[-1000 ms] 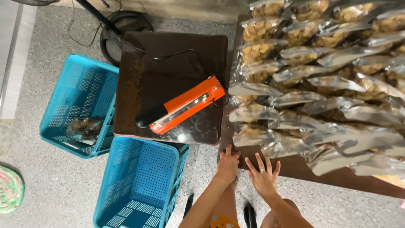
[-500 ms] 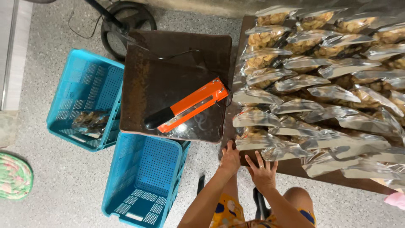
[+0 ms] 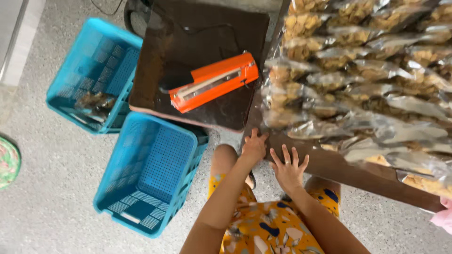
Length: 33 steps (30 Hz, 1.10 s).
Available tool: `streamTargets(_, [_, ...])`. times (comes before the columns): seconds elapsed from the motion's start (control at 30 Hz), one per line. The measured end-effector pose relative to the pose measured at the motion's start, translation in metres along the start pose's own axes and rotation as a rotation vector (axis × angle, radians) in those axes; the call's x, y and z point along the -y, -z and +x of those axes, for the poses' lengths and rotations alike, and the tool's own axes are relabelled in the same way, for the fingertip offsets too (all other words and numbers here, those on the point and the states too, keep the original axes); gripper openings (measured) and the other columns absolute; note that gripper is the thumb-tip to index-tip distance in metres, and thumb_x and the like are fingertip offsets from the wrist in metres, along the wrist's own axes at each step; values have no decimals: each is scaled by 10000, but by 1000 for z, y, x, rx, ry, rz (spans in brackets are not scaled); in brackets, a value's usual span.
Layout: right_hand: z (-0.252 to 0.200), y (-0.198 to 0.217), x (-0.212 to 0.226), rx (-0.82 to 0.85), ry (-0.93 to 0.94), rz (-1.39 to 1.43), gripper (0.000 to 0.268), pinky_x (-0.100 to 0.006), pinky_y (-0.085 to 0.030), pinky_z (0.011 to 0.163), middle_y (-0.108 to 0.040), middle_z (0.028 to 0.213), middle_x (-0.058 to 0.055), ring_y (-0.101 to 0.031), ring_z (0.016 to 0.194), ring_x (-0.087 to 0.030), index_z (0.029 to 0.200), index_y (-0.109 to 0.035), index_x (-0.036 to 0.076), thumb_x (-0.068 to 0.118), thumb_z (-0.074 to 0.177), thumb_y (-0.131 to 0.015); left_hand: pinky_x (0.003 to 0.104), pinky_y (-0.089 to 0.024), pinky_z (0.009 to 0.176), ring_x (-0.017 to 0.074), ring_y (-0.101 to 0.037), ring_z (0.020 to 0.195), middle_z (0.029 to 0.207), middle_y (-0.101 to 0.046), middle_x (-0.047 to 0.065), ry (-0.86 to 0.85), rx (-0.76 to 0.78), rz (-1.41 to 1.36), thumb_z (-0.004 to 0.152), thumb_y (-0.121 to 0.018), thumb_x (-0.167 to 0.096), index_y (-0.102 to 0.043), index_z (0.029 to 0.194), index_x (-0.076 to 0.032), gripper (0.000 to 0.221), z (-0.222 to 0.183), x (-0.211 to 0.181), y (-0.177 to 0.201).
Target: The person sits on a low stool and repeatedly picks up clear plastic bags filled with snacks from a table. They wipe the bags with a pink cloth and then use an orange handheld heat sealer to seal the top of each bag. The sealed bags are placed into a blue plastic basket on the floor.
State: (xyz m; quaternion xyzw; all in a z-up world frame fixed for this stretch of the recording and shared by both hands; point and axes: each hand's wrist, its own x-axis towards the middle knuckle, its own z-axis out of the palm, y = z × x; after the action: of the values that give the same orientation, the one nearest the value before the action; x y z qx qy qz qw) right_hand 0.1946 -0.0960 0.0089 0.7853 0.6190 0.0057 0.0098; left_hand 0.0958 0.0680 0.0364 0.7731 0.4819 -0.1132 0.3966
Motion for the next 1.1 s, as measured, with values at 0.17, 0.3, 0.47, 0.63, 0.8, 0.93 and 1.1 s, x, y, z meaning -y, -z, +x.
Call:
streamTargets(0.17, [-8,-1,2,65,-57,131,536,-782,-218,1082,-420,1572,-61,-330,1439,-373,1457,-515,408,465,934,-616,528,-551,975,468,-513,1286,1509,-377,149,-8,-99,77,914,-686,-216,-550,1430,-276,537,5,12,-30])
streamTargets(0.3, [11,7,-5,8,-100,651,468,-585,-373,1161,-496,1529,-110,-431,1409,-384,1431,-583,261,445,1003,-627,528,-508,1001,478,-532,1251,1426,-498,217,-221,-374,-114,967,-715,-359,-571,1435,-191,518,18,50,-55])
streamTargets(0.47, [36,17,-9,53,-133,1334,500,-383,-550,927,-629,1301,-167,-622,1160,-256,1399,-590,120,454,1027,-580,401,-554,959,319,-712,1108,1194,-734,208,-120,-300,-520,987,-645,-461,-640,1399,-127,531,13,72,-39])
streamTargets(0.63, [28,35,-16,152,-199,1534,605,-345,-549,928,-702,1212,-98,-672,1048,-188,1367,-587,28,526,1044,-465,408,-570,933,334,-686,1117,1244,-649,210,-368,-672,-573,950,-742,-270,-588,1388,-47,515,-54,21,8])
streamTargets(0.8, [11,77,-35,27,-56,1524,756,-367,-542,1014,-695,1268,-151,-688,1136,-233,1390,-557,-38,610,1052,-366,450,-528,1015,410,-587,1216,1358,-576,209,-722,-924,-173,902,-778,-162,-549,1410,-89,561,-101,-54,84])
streamTargets(0.93, [12,106,-41,-48,37,1466,783,-386,-517,1069,-660,1345,-183,-658,1228,-269,1423,-524,-56,614,1067,-331,475,-536,933,407,-606,1128,1264,-624,175,-726,-820,140,841,-786,-192,-631,1284,-127,474,-69,-86,114])
streamTargets(1.1, [23,116,-40,-132,99,1533,712,-375,-511,1082,-600,1423,-172,-613,1292,-267,1456,-488,-47,554,1089,-381,474,-551,878,381,-657,1055,1162,-689,121,-618,-697,111,903,-736,-173,-687,1130,-125,237,-41,-70,101])
